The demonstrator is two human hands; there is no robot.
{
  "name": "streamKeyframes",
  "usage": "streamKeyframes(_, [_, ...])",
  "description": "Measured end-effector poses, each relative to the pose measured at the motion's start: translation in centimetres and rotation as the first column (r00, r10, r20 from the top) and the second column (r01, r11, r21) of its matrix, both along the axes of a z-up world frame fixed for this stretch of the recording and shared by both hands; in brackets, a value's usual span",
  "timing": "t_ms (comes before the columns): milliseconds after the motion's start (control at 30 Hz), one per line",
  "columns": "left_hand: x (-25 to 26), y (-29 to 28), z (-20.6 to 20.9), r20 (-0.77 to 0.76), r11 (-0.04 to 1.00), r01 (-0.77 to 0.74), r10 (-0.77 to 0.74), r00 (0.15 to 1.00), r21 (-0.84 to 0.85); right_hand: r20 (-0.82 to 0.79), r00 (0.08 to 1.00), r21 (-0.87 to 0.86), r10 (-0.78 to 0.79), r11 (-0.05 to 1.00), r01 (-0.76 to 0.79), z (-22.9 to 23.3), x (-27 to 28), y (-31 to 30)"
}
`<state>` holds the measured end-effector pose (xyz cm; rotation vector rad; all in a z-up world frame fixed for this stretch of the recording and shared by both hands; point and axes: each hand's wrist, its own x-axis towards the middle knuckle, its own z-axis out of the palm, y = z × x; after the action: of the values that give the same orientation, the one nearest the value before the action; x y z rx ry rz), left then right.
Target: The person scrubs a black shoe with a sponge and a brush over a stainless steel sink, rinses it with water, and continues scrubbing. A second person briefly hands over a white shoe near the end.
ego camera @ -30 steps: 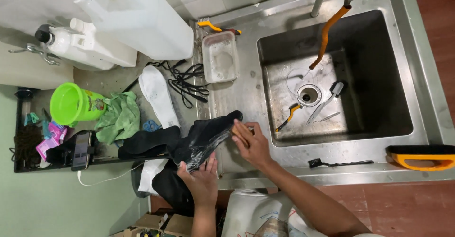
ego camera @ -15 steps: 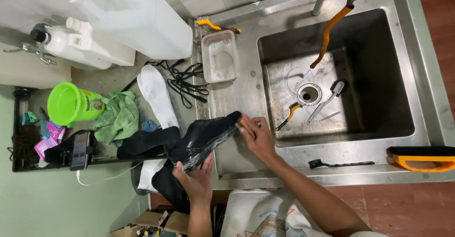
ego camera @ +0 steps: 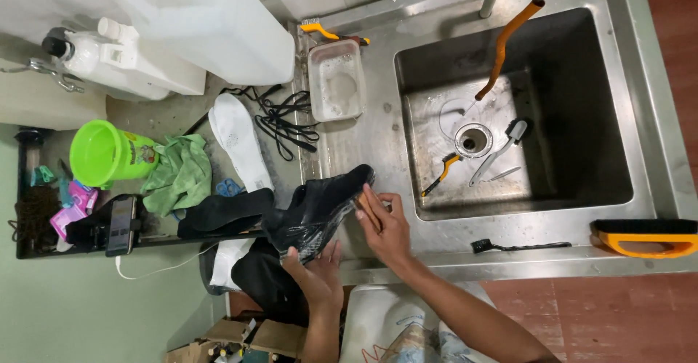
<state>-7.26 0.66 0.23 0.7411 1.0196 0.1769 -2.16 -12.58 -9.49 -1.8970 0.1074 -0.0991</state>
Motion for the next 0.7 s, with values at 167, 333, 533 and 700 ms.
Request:
streamKeyframes(167, [0.1, -2.0, 0.7, 0.115, 0.997, -0.021, 0.012, 0.993, 0.078, -0.089, 0.991, -0.010, -0.101, 0.995, 0.100, 0.0, 0.2, -0.1])
streamKeyframes(333, [0.9, -3.5, 3.1, 0.193, 0.996, 0.068, -0.079, 0.978, 0.063, -0.060, 0.983, 0.243, 0.175, 0.957, -0.156, 6.2, -2.5, 1.5])
streamKeyframes(533, [-0.5, -0.6, -1.6, 0.110, 0.998, 0.067, -0.066, 0.992, -0.007, 0.316, 0.929, 0.076, 0.195, 0.970, -0.230, 5.5, -2.9, 1.5])
streamKeyframes(700, [0.7, -1.8, 0.9, 0.008, 1.000, 0.000, 0.000, 1.000, -0.026, 0.136, 0.975, 0.147, 0.178, 0.969, -0.198, 7.4, -3.0, 1.8])
